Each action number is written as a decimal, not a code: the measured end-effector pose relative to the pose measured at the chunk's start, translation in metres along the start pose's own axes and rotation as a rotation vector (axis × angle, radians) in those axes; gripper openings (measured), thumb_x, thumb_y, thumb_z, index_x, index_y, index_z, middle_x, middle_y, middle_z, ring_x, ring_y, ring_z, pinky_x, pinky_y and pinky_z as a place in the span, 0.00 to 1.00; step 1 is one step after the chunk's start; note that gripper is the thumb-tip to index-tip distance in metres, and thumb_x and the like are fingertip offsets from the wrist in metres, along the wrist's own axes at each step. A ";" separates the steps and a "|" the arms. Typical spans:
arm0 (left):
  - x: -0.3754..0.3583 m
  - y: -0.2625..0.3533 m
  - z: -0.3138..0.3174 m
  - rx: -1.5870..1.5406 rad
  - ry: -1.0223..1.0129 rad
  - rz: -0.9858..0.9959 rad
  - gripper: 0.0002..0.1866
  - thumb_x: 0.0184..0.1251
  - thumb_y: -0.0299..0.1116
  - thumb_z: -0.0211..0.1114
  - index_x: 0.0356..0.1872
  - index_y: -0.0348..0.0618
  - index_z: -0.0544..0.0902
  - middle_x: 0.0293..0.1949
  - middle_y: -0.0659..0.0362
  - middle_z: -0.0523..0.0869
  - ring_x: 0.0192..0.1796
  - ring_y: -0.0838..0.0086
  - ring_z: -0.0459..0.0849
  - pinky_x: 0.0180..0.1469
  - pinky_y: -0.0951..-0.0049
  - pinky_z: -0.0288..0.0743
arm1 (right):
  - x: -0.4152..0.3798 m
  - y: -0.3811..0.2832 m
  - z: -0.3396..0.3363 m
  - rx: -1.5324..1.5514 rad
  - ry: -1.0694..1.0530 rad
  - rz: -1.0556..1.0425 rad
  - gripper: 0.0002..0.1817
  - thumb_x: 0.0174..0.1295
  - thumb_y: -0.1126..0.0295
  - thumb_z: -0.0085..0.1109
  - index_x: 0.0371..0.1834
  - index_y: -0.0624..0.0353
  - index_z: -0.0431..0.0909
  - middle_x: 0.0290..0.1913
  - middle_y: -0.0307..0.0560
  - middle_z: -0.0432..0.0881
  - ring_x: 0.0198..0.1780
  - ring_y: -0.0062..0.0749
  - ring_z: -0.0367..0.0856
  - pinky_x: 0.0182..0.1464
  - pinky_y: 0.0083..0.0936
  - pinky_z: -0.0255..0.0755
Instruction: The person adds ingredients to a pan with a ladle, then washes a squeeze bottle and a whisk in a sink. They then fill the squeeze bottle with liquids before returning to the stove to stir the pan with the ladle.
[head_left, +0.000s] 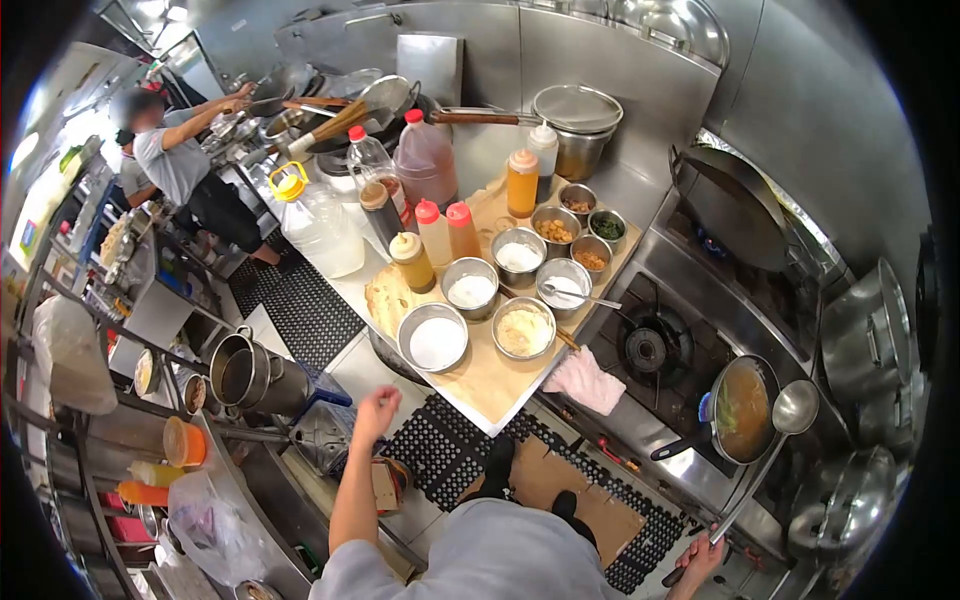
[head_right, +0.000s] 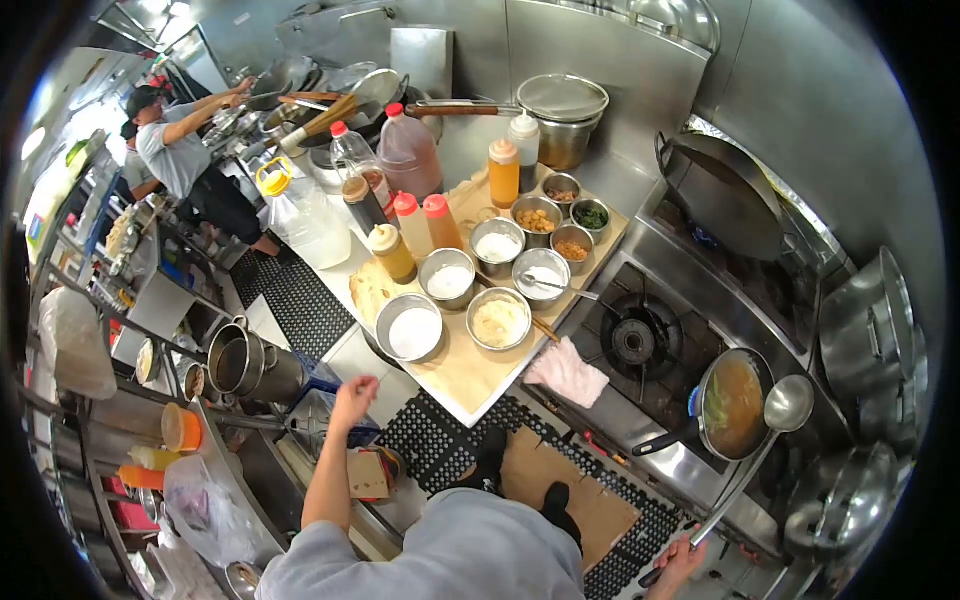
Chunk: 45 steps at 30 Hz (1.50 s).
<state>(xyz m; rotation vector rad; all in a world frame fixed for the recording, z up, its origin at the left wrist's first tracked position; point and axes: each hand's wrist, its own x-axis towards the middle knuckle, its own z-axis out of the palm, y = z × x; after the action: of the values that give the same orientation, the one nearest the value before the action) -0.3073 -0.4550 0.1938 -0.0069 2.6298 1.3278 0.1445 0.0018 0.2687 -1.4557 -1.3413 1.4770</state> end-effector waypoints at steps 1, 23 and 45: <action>0.015 0.020 -0.006 -0.025 0.000 0.044 0.14 0.62 0.36 0.61 0.41 0.35 0.80 0.29 0.54 0.84 0.29 0.75 0.82 0.34 0.74 0.75 | -0.011 -0.005 0.003 0.079 0.001 0.026 0.18 0.65 0.71 0.48 0.58 0.57 0.63 0.15 0.36 0.62 0.07 0.19 0.59 0.05 0.20 0.56; -0.078 0.192 0.061 -0.048 -1.113 0.740 0.13 0.62 0.36 0.62 0.44 0.41 0.80 0.36 0.54 0.83 0.38 0.67 0.84 0.43 0.70 0.77 | -0.133 -0.156 0.117 -0.332 -0.707 0.997 0.03 0.60 0.72 0.49 0.29 0.56 0.69 0.16 0.35 0.67 0.12 0.17 0.63 0.12 0.16 0.56; -0.148 0.012 -0.010 -0.006 0.130 0.075 0.17 0.48 0.22 0.62 0.43 0.46 0.77 0.40 0.57 0.74 0.39 0.61 0.81 0.39 0.66 0.77 | -0.022 -0.014 0.349 -0.081 -1.022 0.373 0.18 0.65 0.65 0.51 0.55 0.61 0.68 0.32 0.48 0.79 0.25 0.31 0.80 0.26 0.26 0.77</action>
<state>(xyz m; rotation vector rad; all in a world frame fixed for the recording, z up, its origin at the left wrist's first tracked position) -0.1651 -0.4682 0.2350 0.0046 2.7592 1.4037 -0.1922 -0.0896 0.2379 -1.0170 -1.7386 2.6394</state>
